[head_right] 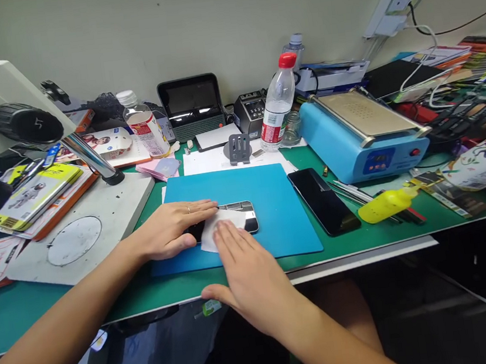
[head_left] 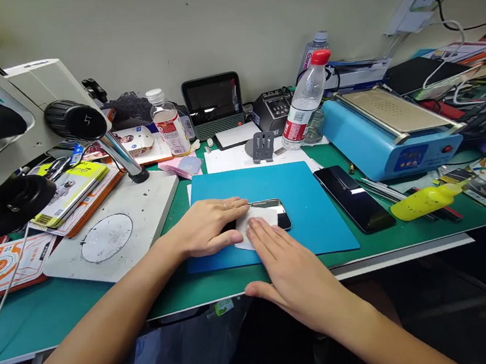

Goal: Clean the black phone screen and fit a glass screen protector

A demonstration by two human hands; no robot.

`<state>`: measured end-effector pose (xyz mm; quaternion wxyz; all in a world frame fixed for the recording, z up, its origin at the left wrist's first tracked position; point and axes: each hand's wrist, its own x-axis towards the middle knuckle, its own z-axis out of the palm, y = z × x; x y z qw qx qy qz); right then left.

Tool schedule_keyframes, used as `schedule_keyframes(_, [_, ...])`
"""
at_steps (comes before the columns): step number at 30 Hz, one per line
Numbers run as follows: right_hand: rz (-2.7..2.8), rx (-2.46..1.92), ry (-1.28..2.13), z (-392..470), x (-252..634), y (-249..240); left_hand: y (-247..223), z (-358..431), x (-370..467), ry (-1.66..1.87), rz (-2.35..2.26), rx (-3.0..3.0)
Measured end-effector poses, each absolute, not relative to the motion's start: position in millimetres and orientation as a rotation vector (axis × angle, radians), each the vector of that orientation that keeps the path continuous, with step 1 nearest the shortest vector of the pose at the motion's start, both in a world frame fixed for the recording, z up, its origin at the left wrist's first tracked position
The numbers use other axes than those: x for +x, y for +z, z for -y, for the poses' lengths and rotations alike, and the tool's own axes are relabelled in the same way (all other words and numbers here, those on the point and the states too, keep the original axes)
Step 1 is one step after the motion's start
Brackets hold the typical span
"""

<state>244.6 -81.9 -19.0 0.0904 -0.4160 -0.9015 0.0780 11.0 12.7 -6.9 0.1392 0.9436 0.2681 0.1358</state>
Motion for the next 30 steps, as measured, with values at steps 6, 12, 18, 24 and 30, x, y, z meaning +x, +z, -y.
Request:
schedule_keyframes(6, [2.655,-1.369,0.062,73,279,-23,1,-8,17,0.254,-0.959,2.652])
schedule_keyframes(12, [2.638,-1.573,0.005,50,261,-20,-8,-11,20,0.383,-1.176,2.589])
schedule_keyframes(18, [2.630,-1.548,0.051,39,218,-20,-10,-13,17,0.879,-1.285,2.515])
schedule_keyframes(24, [2.706,-1.297,0.110,43,181,-19,0,-11,13,1.078,-1.402,2.453])
schedule_keyframes(30, [2.661,-1.197,0.115,77,200,-27,0,-10,15,0.764,-1.498,2.412])
